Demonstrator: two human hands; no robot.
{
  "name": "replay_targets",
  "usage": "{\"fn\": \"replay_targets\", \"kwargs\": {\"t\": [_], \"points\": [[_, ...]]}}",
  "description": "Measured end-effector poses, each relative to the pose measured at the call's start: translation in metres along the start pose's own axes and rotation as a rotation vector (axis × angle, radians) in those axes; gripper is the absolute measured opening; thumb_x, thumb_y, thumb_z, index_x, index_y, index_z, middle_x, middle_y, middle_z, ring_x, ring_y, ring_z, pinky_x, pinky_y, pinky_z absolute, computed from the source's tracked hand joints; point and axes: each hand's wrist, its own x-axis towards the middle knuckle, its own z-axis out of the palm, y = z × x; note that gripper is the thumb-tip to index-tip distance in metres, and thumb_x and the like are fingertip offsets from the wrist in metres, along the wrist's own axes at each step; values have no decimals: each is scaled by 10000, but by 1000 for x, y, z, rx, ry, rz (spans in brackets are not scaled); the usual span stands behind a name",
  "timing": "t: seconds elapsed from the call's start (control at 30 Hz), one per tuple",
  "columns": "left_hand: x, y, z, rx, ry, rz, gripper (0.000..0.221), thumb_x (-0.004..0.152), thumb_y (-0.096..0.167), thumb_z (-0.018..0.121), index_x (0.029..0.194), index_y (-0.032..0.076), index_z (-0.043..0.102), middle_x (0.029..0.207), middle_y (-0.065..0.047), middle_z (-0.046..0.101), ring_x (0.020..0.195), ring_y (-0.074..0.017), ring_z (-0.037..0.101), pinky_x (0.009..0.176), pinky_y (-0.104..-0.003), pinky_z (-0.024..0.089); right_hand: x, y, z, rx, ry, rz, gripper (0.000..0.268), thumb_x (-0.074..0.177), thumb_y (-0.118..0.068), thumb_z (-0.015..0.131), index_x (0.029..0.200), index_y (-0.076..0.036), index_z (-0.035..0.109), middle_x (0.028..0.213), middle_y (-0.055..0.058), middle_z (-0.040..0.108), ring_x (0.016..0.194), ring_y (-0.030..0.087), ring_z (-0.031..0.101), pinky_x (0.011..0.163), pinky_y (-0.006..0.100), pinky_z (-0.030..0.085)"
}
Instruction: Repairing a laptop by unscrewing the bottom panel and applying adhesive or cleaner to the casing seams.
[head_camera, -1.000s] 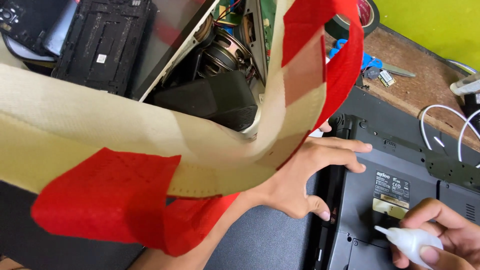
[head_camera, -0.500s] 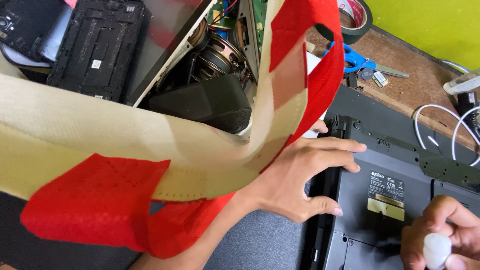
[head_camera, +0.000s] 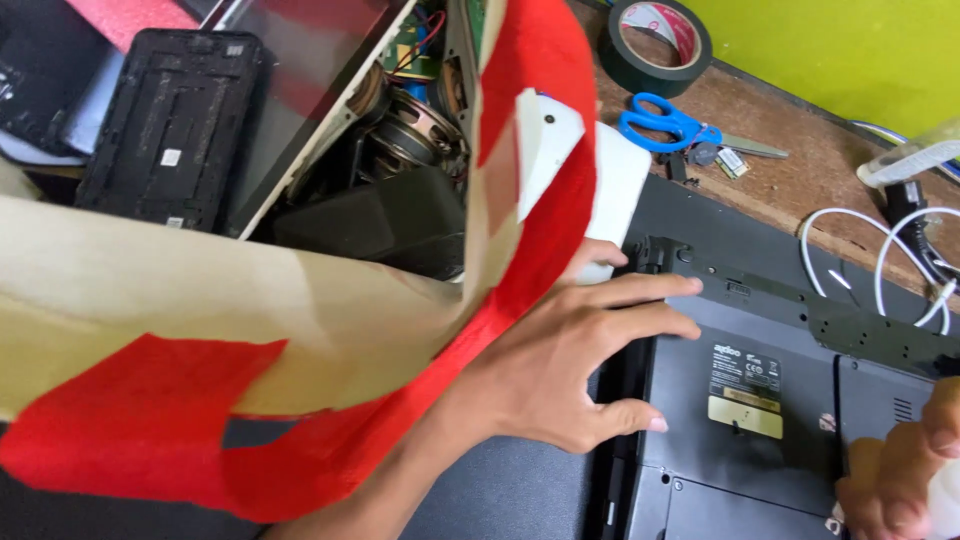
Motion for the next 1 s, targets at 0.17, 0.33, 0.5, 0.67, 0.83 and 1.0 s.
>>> {"fn": "replay_targets", "kwargs": {"t": [0.17,0.33,0.5,0.67,0.83,1.0], "points": [[21,20,5,50,-16,-82,754,723,352,760,1416,171,523,1581,-176,483,1411,-454,449,1211,-601,297,-12,-23,6,28,140,-136,303,1217,-295,554,1145,-9,624,776,201,675,532,329,537,470,419,467],[31,32,8,134,-44,-116,792,744,440,698,1464,184,489,1577,-114,467,1366,-446,409,1149,-582,316,-20,-43,-12,61,79,-75,295,1207,-294,573,1212,-16,670,823,225,695,565,389,578,524,467,467],[41,43,11,194,-49,-133,770,729,430,716,1444,218,525,1577,-81,461,1330,-420,414,1145,-594,282,-17,-59,-15,79,4,-61,266,1197,-272,632,1194,-7,651,859,246,725,595,418,594,528,480,456],[44,47,7,169,-93,-113,846,703,478,729,1479,255,476,1593,-87,473,1357,-409,430,1146,-585,290,-20,-61,-13,61,10,-114,223,1188,-244,617,1193,-21,634,873,216,711,593,384,604,532,442,450],[56,45,14,121,-96,-133,885,753,651,612,1522,262,410,1594,-57,480,1415,-395,397,1139,-590,311,-13,-69,-8,126,-25,-193,236,1199,-197,561,1213,38,563,891,250,705,619,385,586,553,442,456],[72,50,21,145,27,-160,811,779,557,714,1473,210,481,1472,-9,598,1296,-306,504,1105,-461,357,-19,-95,-13,30,-15,-153,265,1165,-218,766,1206,-33,581,891,204,741,619,370,632,538,432,465]]}}
